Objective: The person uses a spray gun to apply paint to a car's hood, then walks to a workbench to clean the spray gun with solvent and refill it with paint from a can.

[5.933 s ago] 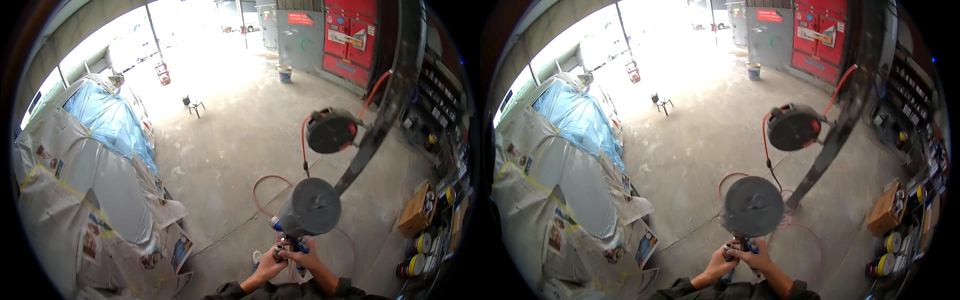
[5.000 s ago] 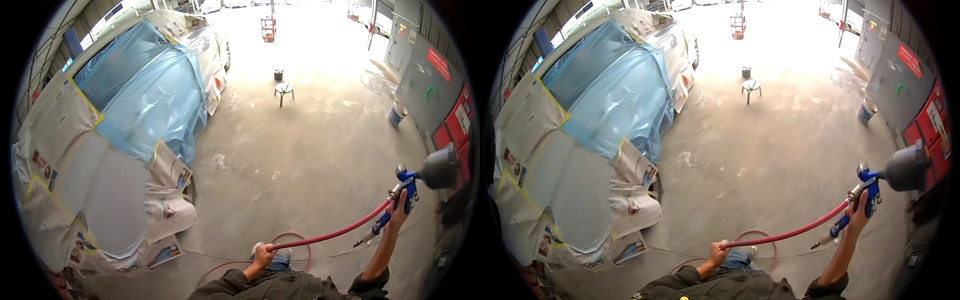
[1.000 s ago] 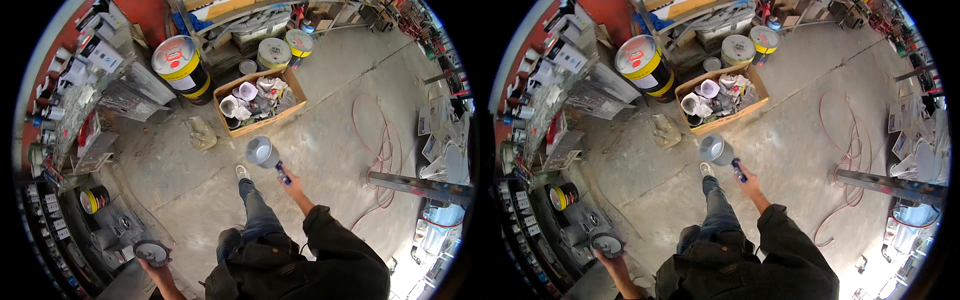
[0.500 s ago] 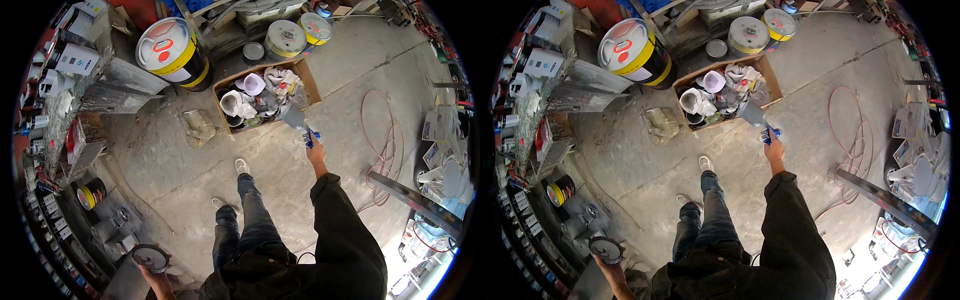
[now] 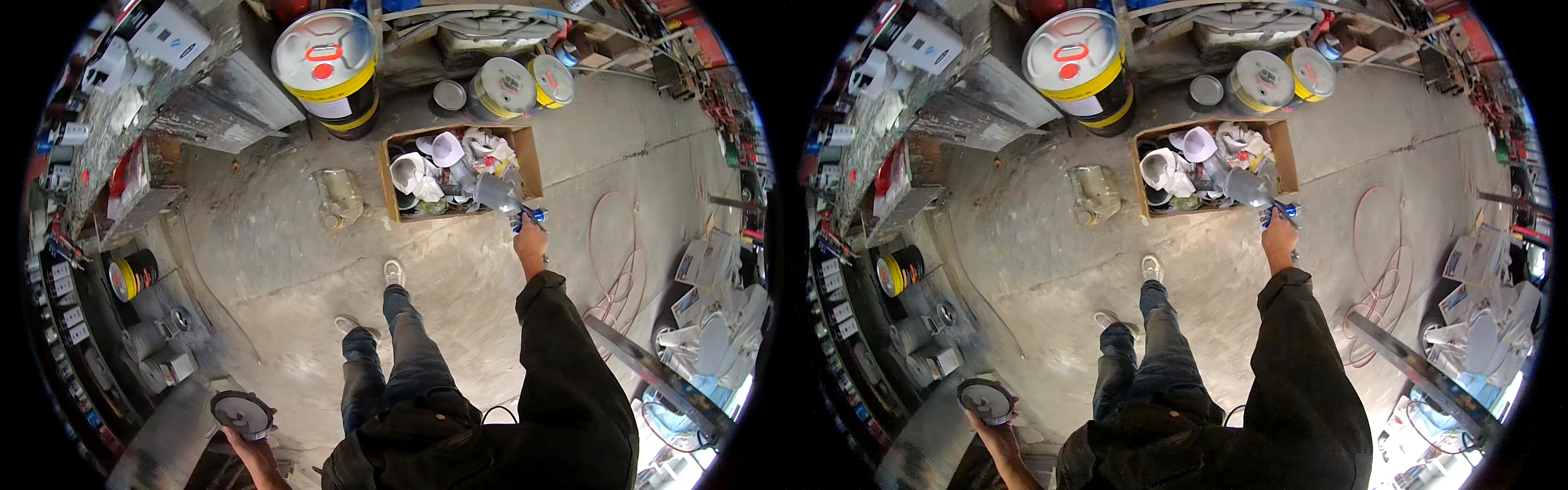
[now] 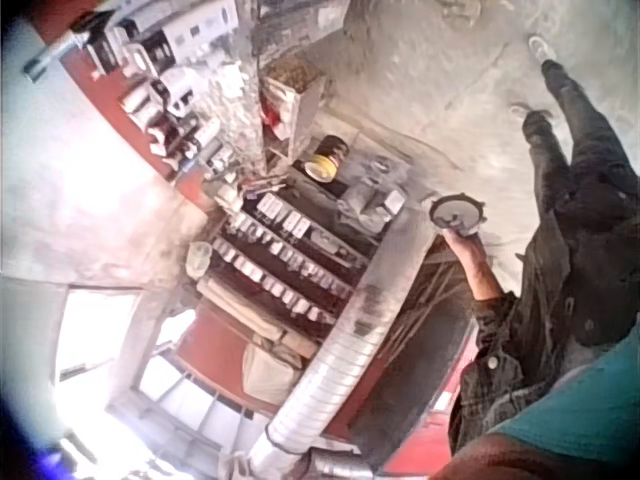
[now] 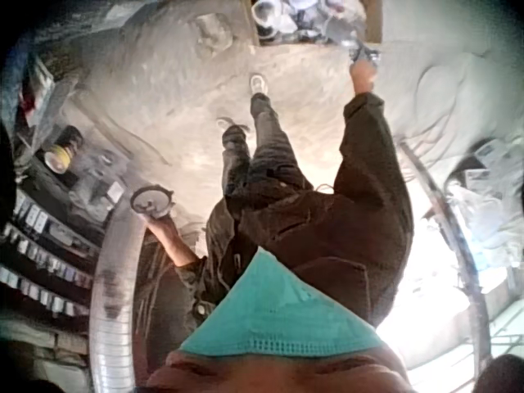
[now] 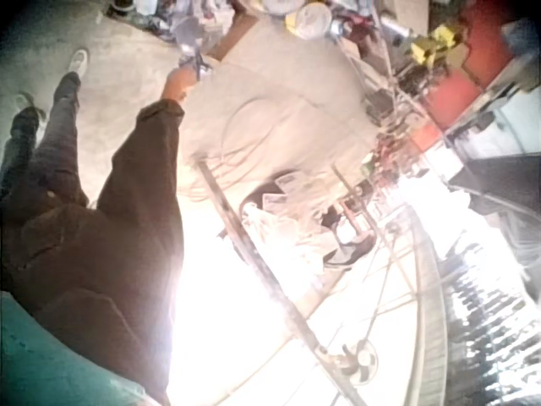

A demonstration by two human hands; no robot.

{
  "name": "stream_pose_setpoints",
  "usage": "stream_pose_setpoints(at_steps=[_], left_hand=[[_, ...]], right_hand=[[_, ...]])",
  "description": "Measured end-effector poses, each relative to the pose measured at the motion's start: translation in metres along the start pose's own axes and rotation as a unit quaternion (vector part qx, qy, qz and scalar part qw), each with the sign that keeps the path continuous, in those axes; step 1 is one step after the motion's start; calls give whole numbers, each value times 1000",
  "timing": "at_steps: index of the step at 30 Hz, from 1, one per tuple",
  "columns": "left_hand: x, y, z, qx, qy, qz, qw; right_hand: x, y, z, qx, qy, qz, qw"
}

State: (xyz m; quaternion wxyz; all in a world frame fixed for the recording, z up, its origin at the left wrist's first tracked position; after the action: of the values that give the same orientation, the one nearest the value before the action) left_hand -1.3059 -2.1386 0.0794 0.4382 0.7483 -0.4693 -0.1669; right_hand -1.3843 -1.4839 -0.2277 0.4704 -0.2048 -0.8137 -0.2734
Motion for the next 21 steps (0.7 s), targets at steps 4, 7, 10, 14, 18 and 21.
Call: stream_pose_setpoints(at_steps=[4,7,10,14,18,21], left_hand=[[13,-4,-1,9,-8,-15,1000],[22,-8,0,6,1,-27,1000],[31,-12,-2,10,25,-36,999],[46,-23,-3,8,36,-60,998],[42,-16,-4,5,34,-59,998],[46,-18,-4,-2,33,-71,997]], right_hand=[[13,-11,2,27,18,-41,999],[18,-17,2,46,43,-50,997],[24,-23,1,60,51,-61,995],[30,-30,2,65,53,-81,993],[33,-34,3,60,42,-108,991],[37,-36,4,51,34,-108,992]])
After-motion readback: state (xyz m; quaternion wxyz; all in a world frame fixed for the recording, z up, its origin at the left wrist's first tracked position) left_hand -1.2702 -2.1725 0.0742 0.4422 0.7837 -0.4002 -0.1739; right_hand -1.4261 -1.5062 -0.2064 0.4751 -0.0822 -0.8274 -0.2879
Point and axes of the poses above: each hand's wrist, its own z-axis towards the middle knuckle, its own x-axis out of the back of the hand, y = z × x, the point moved 4 cm from there along z, towards the middle knuckle, and after that the axes turned 1 degree about -x, right-handed, at the moved point
